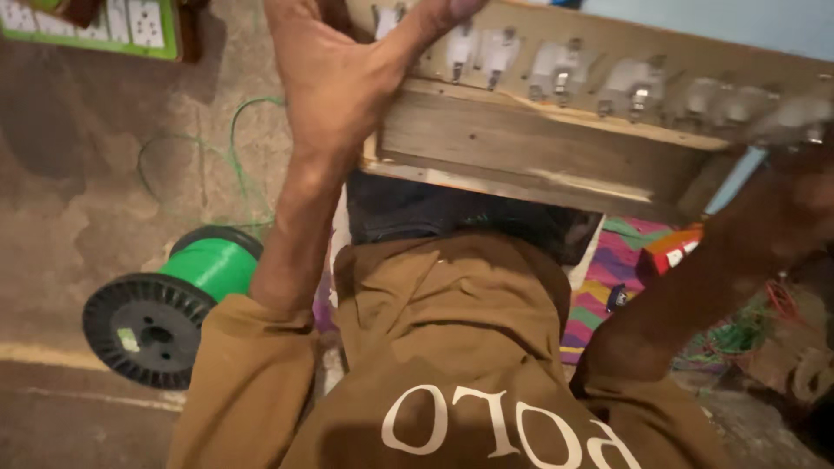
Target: The person sits on the floor and wires a multi-gang switchboard using green electrical wire. They strip wire ends with pliers, insert them into terminal screws, and tighten the connections with a screwdriver. The person handles two different switchboard panels during the process.
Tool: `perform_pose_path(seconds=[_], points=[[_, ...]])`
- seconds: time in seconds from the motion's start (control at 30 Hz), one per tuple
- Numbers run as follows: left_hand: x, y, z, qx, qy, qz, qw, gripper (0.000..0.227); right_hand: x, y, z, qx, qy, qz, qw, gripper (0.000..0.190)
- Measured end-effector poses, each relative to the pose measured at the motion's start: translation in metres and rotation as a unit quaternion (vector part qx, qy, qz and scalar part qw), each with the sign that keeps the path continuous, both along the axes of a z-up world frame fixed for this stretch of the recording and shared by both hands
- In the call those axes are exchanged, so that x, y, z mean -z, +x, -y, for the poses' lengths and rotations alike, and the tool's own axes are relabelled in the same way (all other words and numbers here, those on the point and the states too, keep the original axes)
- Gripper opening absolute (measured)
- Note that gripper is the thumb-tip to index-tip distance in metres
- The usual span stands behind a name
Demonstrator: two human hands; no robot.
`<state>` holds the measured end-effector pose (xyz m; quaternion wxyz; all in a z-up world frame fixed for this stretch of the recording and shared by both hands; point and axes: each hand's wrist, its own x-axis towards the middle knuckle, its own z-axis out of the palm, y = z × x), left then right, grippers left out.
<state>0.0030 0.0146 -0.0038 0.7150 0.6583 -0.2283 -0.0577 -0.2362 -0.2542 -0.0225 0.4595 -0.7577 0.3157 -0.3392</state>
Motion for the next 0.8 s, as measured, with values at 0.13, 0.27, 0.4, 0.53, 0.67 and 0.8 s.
perform_pose_path(seconds=[0.13,0.27,0.4,0.53,0.67,0.8], points=[[-0.008,0.006,-0.015,-0.032,0.054,-0.090,0.994,0.029,0.006,-0.012,-0.003,0.011,0.026,0.000,1.000,0.028],[-0.018,-0.006,-0.027,0.038,0.000,-0.050,0.998,0.018,-0.001,-0.016,-0.010,0.018,0.015,-0.004,1.000,0.023],[-0.034,-0.027,-0.027,0.047,0.122,0.060,0.990,0.011,-0.004,-0.001,-0.021,0.007,-0.009,0.000,1.000,0.020],[-0.024,-0.046,-0.013,-0.058,0.265,0.255,0.928,0.016,0.001,0.010,-0.042,-0.005,-0.063,0.011,0.998,0.019],[-0.002,-0.050,-0.012,-0.043,0.250,0.217,0.943,0.019,0.001,0.018,-0.050,-0.019,-0.067,0.024,0.997,0.020],[0.008,-0.055,-0.017,-0.059,0.234,0.191,0.951,0.024,-0.006,0.015,-0.054,-0.034,-0.135,-0.033,0.990,0.022]])
